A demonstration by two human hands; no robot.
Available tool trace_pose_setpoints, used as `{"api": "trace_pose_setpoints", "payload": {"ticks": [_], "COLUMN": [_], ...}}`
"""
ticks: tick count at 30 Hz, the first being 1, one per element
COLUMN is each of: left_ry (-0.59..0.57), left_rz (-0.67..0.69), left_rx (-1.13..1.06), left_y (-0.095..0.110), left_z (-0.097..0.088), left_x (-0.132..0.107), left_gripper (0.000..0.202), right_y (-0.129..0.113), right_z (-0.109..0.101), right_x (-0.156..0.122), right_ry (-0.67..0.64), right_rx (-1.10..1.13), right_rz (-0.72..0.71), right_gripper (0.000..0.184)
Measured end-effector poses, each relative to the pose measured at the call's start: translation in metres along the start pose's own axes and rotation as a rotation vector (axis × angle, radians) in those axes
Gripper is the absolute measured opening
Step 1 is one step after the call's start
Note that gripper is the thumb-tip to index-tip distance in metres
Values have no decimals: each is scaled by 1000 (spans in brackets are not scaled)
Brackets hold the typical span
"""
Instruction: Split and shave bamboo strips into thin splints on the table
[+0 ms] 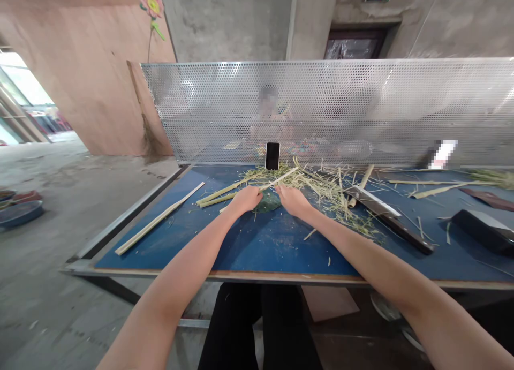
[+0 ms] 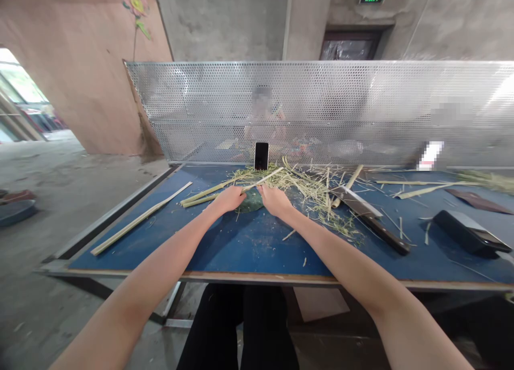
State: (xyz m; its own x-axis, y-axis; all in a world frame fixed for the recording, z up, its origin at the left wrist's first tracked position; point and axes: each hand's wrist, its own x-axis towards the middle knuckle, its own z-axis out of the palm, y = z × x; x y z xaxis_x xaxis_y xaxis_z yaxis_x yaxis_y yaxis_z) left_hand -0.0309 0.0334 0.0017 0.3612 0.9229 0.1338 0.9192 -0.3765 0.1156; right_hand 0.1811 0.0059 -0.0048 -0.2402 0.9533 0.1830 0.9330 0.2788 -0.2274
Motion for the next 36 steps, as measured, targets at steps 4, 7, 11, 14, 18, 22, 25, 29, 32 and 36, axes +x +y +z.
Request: {"api": "trace_pose_setpoints", "payload": {"ticks": [4, 7, 11, 14, 18, 22, 25, 29, 32, 36], "left_ry": [10, 14, 2, 9, 49, 47, 38, 13, 12, -55], "left_rz": [-5, 8, 31, 52, 81, 64, 28, 3, 4, -7], "left_rx": [-6, -10, 11, 50, 109, 105, 57, -9, -21, -13], "left_y": [1, 3, 5, 5, 6, 11, 15, 16, 13, 6], "left_z": [0, 0, 0, -1, -6, -9, -10, -11, -8, -3], "left_x": [-2, -4, -5, -6, -9, -11, -11, -8, -6, -6], "left_gripper": [31, 31, 34, 35, 32, 34, 34, 33, 34, 37], "right_y": [-11, -12, -10, -9, -10, -13, -15, -21, -21, -8], "right_z": [7, 11, 15, 17, 17, 16, 15, 13, 11, 7], "right_x": [0, 0, 2, 5, 6, 4, 2, 4, 5, 4], "right_ry": [-32, -45, -50, -54, -55, -36, 16, 31, 29, 42], "right_rx": [31, 21, -9, -37, -74, -137, -203, -225, -226, -251], "right_rz": [-57, -75, -73, -39, -35, 14, 45, 35, 48, 72], "right_gripper": [58, 60, 61, 59, 59, 59, 58, 57, 55, 53]}}
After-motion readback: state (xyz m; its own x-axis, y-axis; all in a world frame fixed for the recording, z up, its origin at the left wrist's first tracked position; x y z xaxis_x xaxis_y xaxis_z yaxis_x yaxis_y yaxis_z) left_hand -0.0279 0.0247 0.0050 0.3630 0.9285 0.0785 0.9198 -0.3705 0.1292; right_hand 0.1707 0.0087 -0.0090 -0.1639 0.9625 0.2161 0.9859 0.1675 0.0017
